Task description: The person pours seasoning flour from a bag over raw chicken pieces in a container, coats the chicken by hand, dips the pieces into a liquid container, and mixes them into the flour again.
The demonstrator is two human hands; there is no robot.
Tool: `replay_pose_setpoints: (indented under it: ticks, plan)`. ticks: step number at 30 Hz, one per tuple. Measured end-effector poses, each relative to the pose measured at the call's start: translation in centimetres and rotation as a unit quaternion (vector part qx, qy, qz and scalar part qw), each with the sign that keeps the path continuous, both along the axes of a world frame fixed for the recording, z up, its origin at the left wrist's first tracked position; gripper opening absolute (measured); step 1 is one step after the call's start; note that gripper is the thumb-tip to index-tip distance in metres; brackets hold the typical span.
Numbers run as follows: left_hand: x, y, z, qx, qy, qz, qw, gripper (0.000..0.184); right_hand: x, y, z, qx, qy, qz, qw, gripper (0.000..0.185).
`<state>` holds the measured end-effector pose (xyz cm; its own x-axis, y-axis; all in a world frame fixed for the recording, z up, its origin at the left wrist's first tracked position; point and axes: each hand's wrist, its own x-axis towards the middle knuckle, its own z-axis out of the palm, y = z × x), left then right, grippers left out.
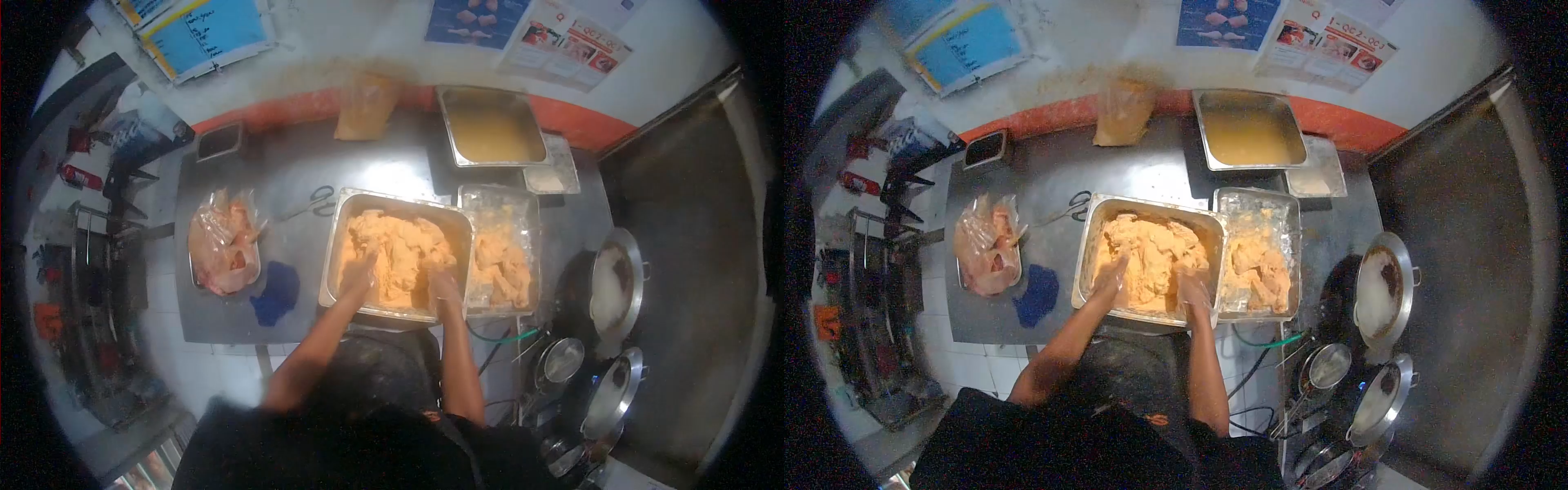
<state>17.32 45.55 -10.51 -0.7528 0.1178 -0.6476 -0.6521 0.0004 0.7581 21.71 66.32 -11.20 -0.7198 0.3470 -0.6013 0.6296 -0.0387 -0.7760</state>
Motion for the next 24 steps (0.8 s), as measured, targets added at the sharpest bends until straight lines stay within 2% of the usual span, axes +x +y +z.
replay_pose_setpoints:
  ticks: [1,2,3,4,6,7,8,9,10,11,12,13,14,16,18,19,21,22,23,24]
  plan:
    - [0.2,0.0,0.6,-0.031,0.034,0.007,0.999,0.054,-1.0,0.2,0.2,0.064,-0.026,0.100,0.993,0.064]
    - [0.3,-0.1,0.9,-0.065,0.066,0.013,0.996,0.051,-0.7,-0.4,-0.2,0.096,-0.044,0.150,0.983,0.063]
    - [0.8,0.5,0.4,-0.025,0.043,0.036,0.998,0.047,-0.5,-1.0,-0.8,0.128,-0.060,0.200,0.970,0.062]
    - [0.3,1.0,0.0,0.017,0.028,0.057,0.998,0.043,-1.2,-3.0,-1.8,0.154,-0.004,0.220,0.963,0.063]
    - [0.1,1.8,-1.9,0.064,0.016,0.070,0.995,0.051,-1.3,-3.7,-2.0,0.187,0.055,0.235,0.952,0.065]
    - [-0.1,1.9,-2.2,0.004,0.030,0.043,0.999,0.056,-1.0,-3.6,-1.6,0.241,0.073,0.193,0.948,0.061]
    - [-0.5,1.6,-1.9,-0.058,0.045,0.019,0.997,0.061,-1.3,-3.1,0.9,0.242,0.089,0.183,0.949,0.057]
    - [-0.9,0.9,-3.6,-0.019,0.034,0.032,0.999,0.067,-1.5,-2.7,3.8,0.244,0.106,0.173,0.948,0.053]
    - [-1.3,0.2,-5.5,0.019,0.022,0.046,0.999,0.082,-1.8,-2.3,6.7,0.245,0.122,0.163,0.948,0.049]
    - [-1.8,-0.1,-4.4,-0.019,-0.008,-0.009,1.000,0.070,-2.3,0.9,1.6,0.096,-0.020,0.156,0.983,0.048]
    - [-1.2,0.0,-3.9,-0.052,-0.043,-0.065,0.996,0.065,-1.5,2.0,0.5,0.020,-0.091,0.149,0.985,0.047]
    - [-0.9,0.1,-4.1,-0.019,0.016,-0.036,0.999,0.062,-0.7,3.0,-0.4,-0.047,-0.167,0.140,0.975,0.047]
    - [-0.6,0.2,-4.3,0.017,0.076,-0.010,0.997,0.060,0.2,2.5,0.8,0.070,-0.109,0.134,0.982,0.045]
    - [0.2,-0.2,-2.3,-0.007,0.114,-0.060,0.992,0.058,0.0,1.0,1.2,0.180,-0.046,0.124,0.975,0.043]
    - [0.3,-0.5,-1.6,-0.018,0.118,-0.105,0.987,0.058,0.4,-1.2,0.6,0.202,-0.042,0.125,0.970,0.046]
    - [0.0,0.5,-2.4,0.018,0.078,-0.123,0.989,0.067,0.9,-1.9,0.4,0.216,-0.042,0.126,0.967,0.048]
    - [-1.0,2.6,3.0,-0.012,0.021,-0.137,0.990,0.086,0.3,-1.8,0.6,0.259,-0.033,0.123,0.957,0.051]
    - [-1.5,3.1,3.2,-0.006,0.026,-0.136,0.990,0.086,-0.7,-2.1,2.2,0.198,-0.058,0.106,0.973,0.062]
    - [-1.9,2.9,3.1,0.049,0.007,-0.112,0.992,0.093,-1.7,-2.5,4.1,0.139,-0.087,0.086,0.983,0.073]
    - [-1.5,2.0,2.5,0.101,-0.017,-0.087,0.991,0.099,-0.8,-3.2,6.6,0.137,-0.089,0.087,0.983,0.073]
